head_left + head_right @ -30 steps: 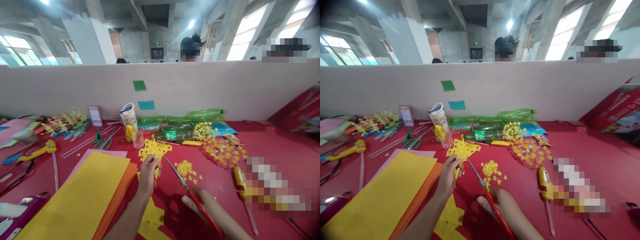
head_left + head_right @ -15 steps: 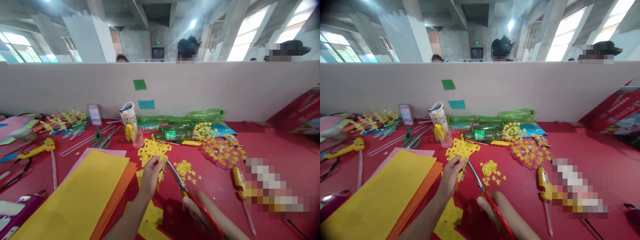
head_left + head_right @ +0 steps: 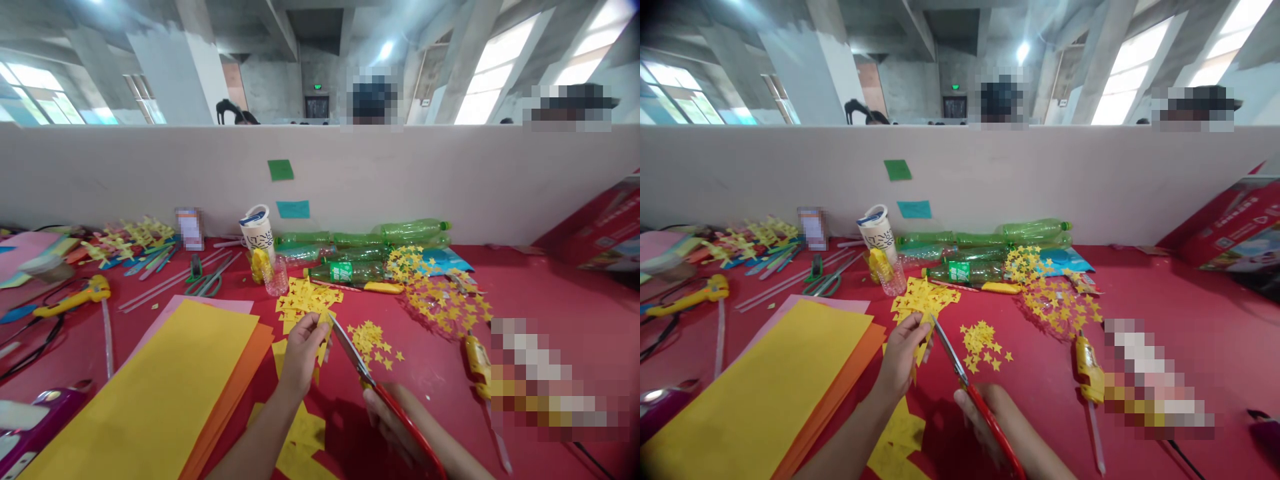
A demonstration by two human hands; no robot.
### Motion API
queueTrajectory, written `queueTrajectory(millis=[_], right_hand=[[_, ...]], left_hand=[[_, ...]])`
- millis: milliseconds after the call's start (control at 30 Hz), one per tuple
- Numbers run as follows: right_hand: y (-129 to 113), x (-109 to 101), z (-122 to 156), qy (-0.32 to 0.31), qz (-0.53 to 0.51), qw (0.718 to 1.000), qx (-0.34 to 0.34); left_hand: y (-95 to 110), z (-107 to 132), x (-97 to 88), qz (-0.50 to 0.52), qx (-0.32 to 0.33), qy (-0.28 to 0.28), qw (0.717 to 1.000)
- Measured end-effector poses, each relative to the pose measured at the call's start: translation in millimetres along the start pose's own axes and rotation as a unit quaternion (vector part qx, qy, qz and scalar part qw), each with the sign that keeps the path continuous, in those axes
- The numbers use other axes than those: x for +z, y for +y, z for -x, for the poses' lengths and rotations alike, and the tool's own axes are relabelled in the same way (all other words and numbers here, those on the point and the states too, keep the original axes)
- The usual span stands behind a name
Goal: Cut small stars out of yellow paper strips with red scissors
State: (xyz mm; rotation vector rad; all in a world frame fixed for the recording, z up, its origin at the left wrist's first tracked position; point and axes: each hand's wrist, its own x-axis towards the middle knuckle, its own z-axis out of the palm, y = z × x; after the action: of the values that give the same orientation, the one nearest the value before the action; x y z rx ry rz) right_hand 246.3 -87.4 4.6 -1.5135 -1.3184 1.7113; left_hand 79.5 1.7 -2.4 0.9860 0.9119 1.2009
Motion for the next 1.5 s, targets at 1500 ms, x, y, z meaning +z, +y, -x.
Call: queueTrajectory(millis=[1500], right_hand=[[5.2,-2.3,-4.5,-0.004,-0.008,1.0,-0.002]], left_hand=[[2.8,-1.4,-6.8,-0.07,0.03,-0.037,0.996]])
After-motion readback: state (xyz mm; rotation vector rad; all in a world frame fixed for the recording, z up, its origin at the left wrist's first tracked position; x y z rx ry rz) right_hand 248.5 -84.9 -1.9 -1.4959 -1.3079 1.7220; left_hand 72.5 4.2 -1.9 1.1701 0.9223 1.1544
